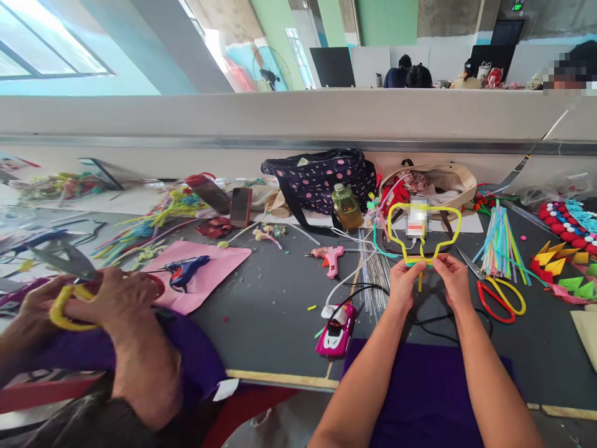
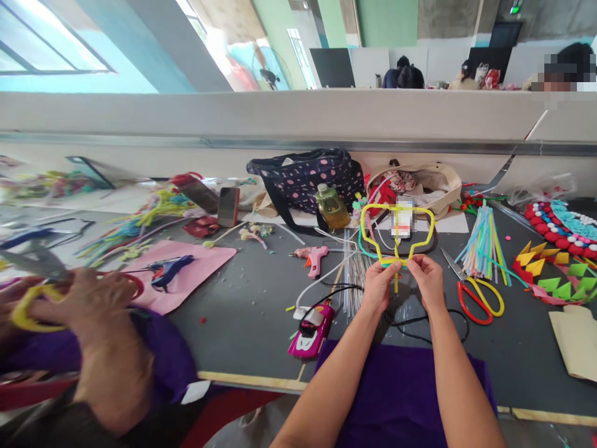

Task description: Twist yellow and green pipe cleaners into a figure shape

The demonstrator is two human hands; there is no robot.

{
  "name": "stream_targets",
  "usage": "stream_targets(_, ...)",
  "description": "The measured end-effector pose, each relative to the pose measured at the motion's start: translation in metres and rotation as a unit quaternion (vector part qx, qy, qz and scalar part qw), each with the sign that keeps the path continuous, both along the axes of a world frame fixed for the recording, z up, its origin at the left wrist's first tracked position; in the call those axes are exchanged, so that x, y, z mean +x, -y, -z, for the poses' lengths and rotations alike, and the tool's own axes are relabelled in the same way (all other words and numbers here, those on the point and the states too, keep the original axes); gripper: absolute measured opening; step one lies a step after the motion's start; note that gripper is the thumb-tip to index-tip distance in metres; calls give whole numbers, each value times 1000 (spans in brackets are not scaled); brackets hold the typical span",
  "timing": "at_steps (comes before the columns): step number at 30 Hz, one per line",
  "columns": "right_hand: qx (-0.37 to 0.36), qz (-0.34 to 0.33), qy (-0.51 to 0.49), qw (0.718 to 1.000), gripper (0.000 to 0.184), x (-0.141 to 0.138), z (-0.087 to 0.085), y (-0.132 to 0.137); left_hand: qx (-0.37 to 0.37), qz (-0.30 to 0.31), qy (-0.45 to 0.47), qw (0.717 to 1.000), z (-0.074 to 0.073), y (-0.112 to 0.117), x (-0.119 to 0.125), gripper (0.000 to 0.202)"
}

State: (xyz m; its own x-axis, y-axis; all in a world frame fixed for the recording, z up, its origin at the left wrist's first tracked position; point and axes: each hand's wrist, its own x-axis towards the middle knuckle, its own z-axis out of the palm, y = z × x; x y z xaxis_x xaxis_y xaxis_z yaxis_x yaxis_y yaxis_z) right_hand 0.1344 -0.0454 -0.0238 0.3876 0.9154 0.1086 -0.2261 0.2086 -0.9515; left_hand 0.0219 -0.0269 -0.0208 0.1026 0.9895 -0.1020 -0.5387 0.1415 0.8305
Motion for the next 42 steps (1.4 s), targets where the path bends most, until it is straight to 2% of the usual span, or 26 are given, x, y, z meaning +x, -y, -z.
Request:
stream_targets(5, 2, -2, 8, 1000, 20, 0, -1, -1, -10, 30, 22, 999, 4, -2, -1, 33)
stream_targets(10, -3, -8, 30, 1000, 22, 0, -4, -1, -20, 21, 39, 999, 5, -4, -1, 36)
stream_targets(20, 3, -12, 75, 997, 22, -2, -10, 2, -22, 29, 39, 999, 4, -4, -1, 27)
stream_targets(29, -19, -47, 64, 997, 20, 5, -5, 1, 8, 14, 11, 1000, 5, -6, -4, 25)
stream_targets(37, 29, -45, 129, 990, 16, 6, -8, 3, 6, 37, 22, 999, 4, -5, -4, 26)
stream_targets(42, 12, -57, 75, 995, 16, 8, -6, 2, 10, 35, 31, 999, 5, -7, -5, 28)
